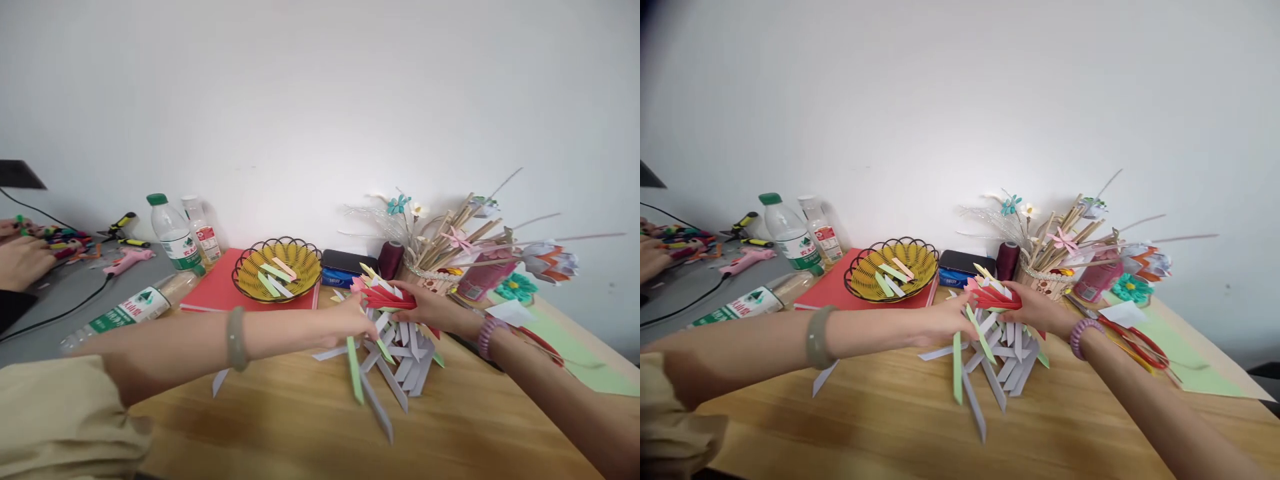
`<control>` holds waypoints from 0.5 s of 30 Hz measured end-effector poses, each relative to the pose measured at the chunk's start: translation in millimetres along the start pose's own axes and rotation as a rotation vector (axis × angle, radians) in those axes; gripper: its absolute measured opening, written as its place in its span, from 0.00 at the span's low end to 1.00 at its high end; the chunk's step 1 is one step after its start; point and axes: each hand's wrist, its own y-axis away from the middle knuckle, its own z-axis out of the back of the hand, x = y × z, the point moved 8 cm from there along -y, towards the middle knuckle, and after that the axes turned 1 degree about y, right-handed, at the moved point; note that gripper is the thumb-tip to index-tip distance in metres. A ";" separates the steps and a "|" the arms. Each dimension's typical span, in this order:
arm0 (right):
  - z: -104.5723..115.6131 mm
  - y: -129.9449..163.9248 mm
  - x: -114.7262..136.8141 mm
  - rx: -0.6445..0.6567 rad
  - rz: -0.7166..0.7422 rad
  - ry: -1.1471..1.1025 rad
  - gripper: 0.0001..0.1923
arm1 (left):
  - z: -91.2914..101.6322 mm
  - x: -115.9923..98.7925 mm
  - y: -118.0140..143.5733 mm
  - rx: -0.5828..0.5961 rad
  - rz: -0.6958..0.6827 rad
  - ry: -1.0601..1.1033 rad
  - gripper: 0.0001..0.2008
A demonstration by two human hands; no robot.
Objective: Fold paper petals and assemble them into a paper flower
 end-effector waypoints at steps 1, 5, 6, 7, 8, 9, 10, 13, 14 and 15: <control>0.6 0.8 -3.6 -0.011 0.018 0.026 0.37 | 5.8 0.2 8.4 0.007 -0.002 -0.014 0.26; 12.0 9.8 -9.6 -0.067 0.095 0.104 0.40 | 28.2 3.1 58.2 0.101 -0.030 -0.297 0.12; 14.9 15.2 -10.0 -0.081 0.113 0.113 0.40 | 39.4 6.7 73.2 0.062 -0.034 -0.413 0.12; 17.5 22.7 -9.5 -0.107 0.136 0.126 0.39 | 52.5 9.0 88.8 -0.012 -0.072 -0.543 0.14; 18.3 32.4 -8.5 -0.134 0.161 0.141 0.38 | 62.7 10.9 105.1 -0.064 -0.150 -0.676 0.16; 17.8 44.0 -7.0 -0.173 0.186 0.161 0.36 | 70.1 18.8 120.7 -0.076 -0.195 -0.797 0.18; 16.8 58.5 -1.5 -0.250 0.250 0.231 0.33 | 77.4 31.5 134.7 -0.078 -0.208 -0.902 0.18; -16.8 98.9 13.2 -0.254 0.417 0.420 0.37 | 96.6 78.4 165.9 -0.094 -0.176 -1.130 0.29; -35.1 108.1 16.1 -0.184 0.461 0.468 0.40 | 99.2 92.4 172.1 -0.088 -0.161 -1.168 0.33; -52.4 114.0 16.8 -0.111 0.479 0.505 0.42 | 99.5 103.0 176.1 -0.084 -0.154 -1.193 0.34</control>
